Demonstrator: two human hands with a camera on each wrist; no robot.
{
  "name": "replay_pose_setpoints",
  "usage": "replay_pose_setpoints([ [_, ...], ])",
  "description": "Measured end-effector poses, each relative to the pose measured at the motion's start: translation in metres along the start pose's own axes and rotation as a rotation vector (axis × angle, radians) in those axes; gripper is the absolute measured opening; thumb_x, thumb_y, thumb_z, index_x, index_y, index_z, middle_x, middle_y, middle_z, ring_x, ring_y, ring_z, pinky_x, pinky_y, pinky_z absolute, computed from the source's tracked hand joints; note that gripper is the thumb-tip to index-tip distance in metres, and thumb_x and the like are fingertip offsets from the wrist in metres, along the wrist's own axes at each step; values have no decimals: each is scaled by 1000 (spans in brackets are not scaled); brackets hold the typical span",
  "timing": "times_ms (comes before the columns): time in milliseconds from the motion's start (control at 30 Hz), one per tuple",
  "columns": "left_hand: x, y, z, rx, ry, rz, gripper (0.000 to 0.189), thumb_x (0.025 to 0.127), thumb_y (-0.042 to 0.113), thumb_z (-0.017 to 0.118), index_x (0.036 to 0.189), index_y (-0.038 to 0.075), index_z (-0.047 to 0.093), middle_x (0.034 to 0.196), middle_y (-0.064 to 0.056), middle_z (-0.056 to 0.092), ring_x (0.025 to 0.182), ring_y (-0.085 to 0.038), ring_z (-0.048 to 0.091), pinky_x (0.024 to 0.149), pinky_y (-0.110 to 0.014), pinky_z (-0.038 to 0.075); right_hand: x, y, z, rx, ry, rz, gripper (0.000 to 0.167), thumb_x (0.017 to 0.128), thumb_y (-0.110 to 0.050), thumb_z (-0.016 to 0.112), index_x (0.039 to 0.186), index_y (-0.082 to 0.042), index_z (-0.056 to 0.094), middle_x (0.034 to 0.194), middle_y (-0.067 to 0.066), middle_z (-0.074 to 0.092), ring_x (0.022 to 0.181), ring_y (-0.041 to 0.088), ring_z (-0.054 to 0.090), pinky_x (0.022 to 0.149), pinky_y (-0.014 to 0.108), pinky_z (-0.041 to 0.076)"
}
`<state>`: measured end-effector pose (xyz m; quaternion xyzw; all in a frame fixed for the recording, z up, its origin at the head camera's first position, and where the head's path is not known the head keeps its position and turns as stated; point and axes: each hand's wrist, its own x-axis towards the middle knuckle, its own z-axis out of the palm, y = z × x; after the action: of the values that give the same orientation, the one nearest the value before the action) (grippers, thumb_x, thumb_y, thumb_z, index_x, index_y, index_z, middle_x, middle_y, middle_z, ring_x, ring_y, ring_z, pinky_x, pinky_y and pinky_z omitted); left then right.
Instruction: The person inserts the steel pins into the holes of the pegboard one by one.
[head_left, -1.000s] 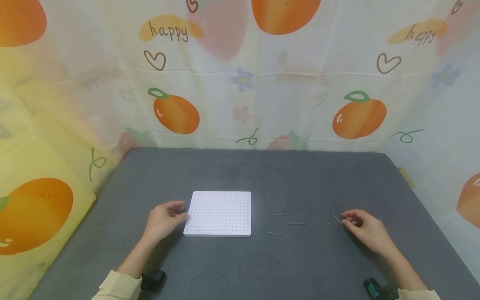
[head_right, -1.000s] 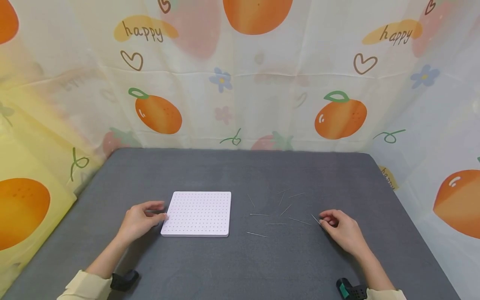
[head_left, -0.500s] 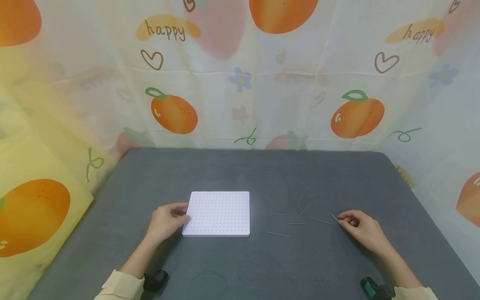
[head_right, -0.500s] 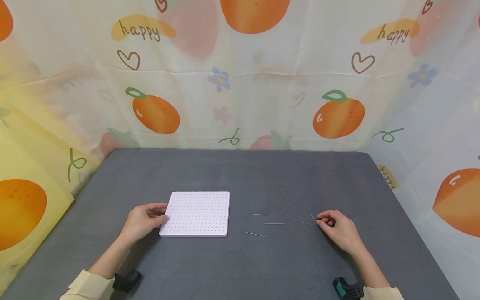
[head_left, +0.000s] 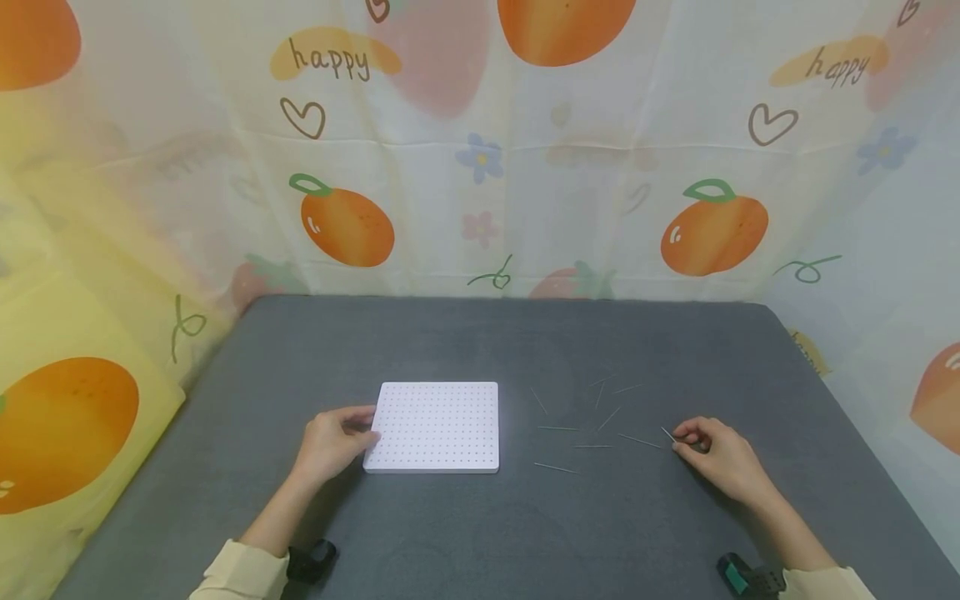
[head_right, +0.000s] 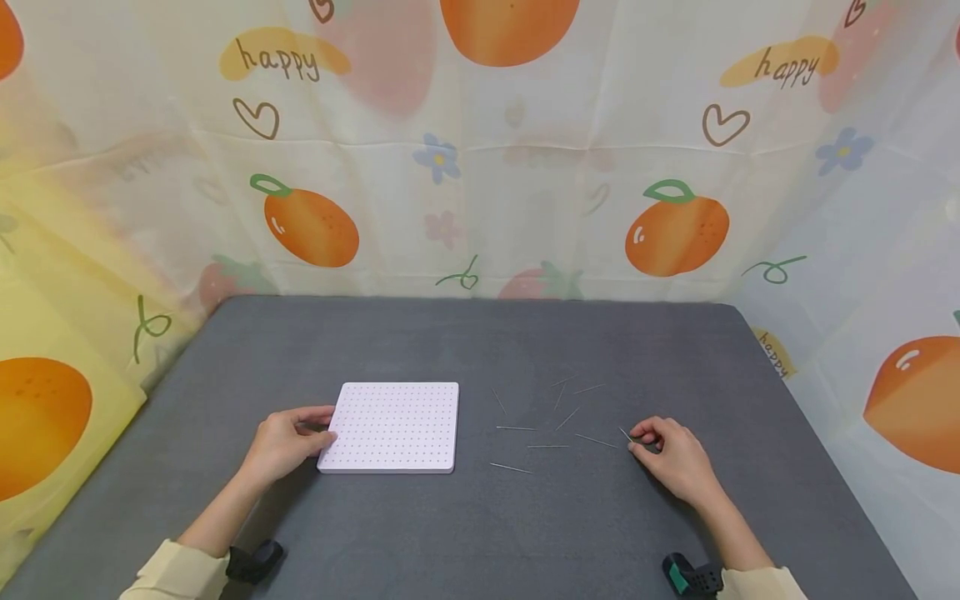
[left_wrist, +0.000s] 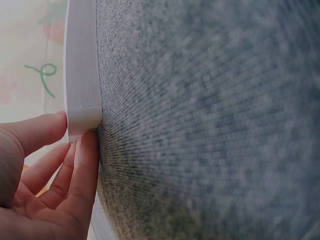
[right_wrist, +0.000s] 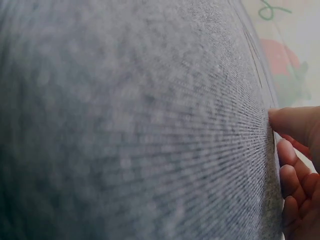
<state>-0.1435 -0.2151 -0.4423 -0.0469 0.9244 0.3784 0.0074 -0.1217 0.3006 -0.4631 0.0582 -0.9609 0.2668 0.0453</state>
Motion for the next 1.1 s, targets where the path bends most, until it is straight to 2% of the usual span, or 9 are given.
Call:
replay_pose_setpoints([
  [433,1,-2,2,11,10,-15,41,75,9,71,115,3,63,103,-15,67,73,-17,63,55,-24,45,-2,-1,2,-9,43,13,5,82,-13,67,87,-12,65,79,-1,55,71,10,46,63,30,37],
  [633,2,-3,3,9,11,-16,41,75,10,71,115,2,63,103,-15,67,73,-17,63,56,-26,47,-2,-2,1,1,34,25,4,84,-15,64,86,-11,66,80,-1,55,68,8,44,60,28,36],
  [1100,2,-3,3,0,10,-23,41,75,10,71,115,3,62,104,-15,66,74,-17,63,53,-22,44,2,-3,2,-1,-1,67,9,85,-17,62,84,-11,68,81,3,57,70,13,48,62,32,38],
])
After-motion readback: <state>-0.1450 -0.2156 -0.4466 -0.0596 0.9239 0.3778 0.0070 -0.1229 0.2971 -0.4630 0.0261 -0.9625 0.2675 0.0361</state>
